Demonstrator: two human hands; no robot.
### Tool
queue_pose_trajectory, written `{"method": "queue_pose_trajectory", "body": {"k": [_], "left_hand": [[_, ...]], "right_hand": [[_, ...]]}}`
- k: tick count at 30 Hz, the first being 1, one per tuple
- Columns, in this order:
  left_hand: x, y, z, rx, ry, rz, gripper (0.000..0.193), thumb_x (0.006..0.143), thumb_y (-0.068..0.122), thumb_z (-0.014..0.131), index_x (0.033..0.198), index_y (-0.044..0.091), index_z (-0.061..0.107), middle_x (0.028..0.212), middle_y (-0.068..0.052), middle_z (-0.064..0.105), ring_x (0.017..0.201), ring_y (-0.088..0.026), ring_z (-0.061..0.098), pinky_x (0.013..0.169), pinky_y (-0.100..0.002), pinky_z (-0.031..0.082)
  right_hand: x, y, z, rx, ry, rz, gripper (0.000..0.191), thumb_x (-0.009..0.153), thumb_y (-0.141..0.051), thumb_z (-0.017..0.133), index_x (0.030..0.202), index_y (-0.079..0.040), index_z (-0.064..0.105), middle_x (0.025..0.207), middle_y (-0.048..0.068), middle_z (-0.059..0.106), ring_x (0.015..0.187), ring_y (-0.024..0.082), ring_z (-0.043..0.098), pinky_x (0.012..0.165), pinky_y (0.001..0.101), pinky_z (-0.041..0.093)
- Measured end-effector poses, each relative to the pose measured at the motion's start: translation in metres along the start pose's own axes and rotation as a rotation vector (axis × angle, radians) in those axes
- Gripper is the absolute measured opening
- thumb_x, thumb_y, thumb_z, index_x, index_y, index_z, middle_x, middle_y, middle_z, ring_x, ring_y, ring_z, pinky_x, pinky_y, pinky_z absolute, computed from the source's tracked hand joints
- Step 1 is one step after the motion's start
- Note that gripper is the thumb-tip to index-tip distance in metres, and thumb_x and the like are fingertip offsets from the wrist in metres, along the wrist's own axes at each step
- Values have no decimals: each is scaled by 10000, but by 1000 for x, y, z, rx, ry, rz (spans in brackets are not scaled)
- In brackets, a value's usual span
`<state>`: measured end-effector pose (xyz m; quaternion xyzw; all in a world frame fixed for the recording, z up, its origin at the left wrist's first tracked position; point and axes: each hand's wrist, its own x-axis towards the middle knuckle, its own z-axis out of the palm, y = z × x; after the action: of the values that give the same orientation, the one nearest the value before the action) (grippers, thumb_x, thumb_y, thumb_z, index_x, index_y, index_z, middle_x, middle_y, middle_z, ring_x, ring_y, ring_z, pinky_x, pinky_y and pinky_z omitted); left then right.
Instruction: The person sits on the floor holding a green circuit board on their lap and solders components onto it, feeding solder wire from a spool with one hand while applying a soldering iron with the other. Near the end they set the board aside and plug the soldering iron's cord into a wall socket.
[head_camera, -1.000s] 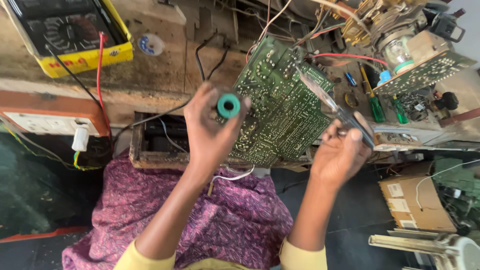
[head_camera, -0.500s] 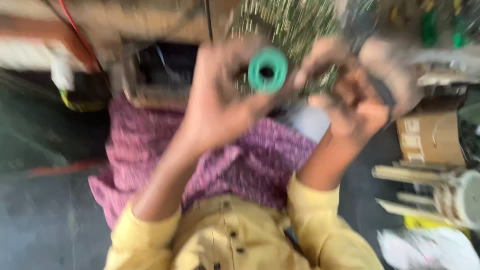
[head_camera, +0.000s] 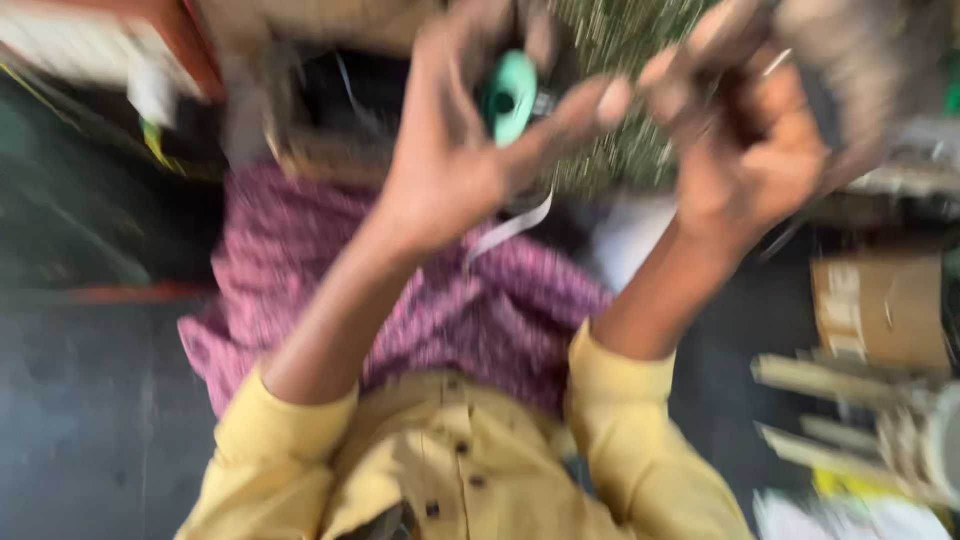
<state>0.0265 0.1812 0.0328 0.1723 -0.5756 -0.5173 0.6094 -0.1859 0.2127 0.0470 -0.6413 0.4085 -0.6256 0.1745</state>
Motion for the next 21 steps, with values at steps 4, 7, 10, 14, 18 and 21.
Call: {"method": "queue_pose_trajectory", "body": {"k": [4,7,10,14,18,21], "left_hand": [[17,-1,0,-132,-54,-81,269,925,81,820,1001,66,562,895,63,569,803,-26,524,727,-231,455],[23,-4,-3,51,-95,-95,145,911,115,811,952,59,684,885,47,656,809,-41,592,718,-250,497],[38,-9,-10,235,-49,57,113,902,128,814,900,45,738,879,10,696,809,-74,647,738,-264,526],[58,-16,-15,480,200,195,196,893,115,855,870,-24,720,849,-120,626,800,-197,610,724,-315,488],[71,-20,-14,533,267,236,149,891,102,832,910,-12,737,875,-98,701,892,-237,675,786,-332,532],[74,-22,-11,460,262,207,152,874,96,805,934,-18,723,969,-106,712,882,-217,734,788,-323,560]], "right_hand": [[9,8,2,131,9,-242,472,953,97,818,1345,-20,583,1173,163,695,935,210,719,856,350,656],[16,17,-8,136,-15,-246,447,990,81,826,1366,-40,617,1158,178,691,936,219,714,858,358,648],[22,24,-21,130,-26,-212,339,1068,-53,799,1346,-1,613,1138,215,709,945,245,715,839,363,625],[32,26,-40,103,60,-156,512,1059,-319,771,1379,39,594,1082,237,745,849,254,729,726,309,555],[44,26,-60,219,138,-102,534,1000,-410,817,1210,32,605,950,226,733,740,244,694,653,311,526],[51,31,-68,178,189,-185,514,1001,-381,843,1158,61,632,1017,198,697,731,236,653,577,306,463]]}}
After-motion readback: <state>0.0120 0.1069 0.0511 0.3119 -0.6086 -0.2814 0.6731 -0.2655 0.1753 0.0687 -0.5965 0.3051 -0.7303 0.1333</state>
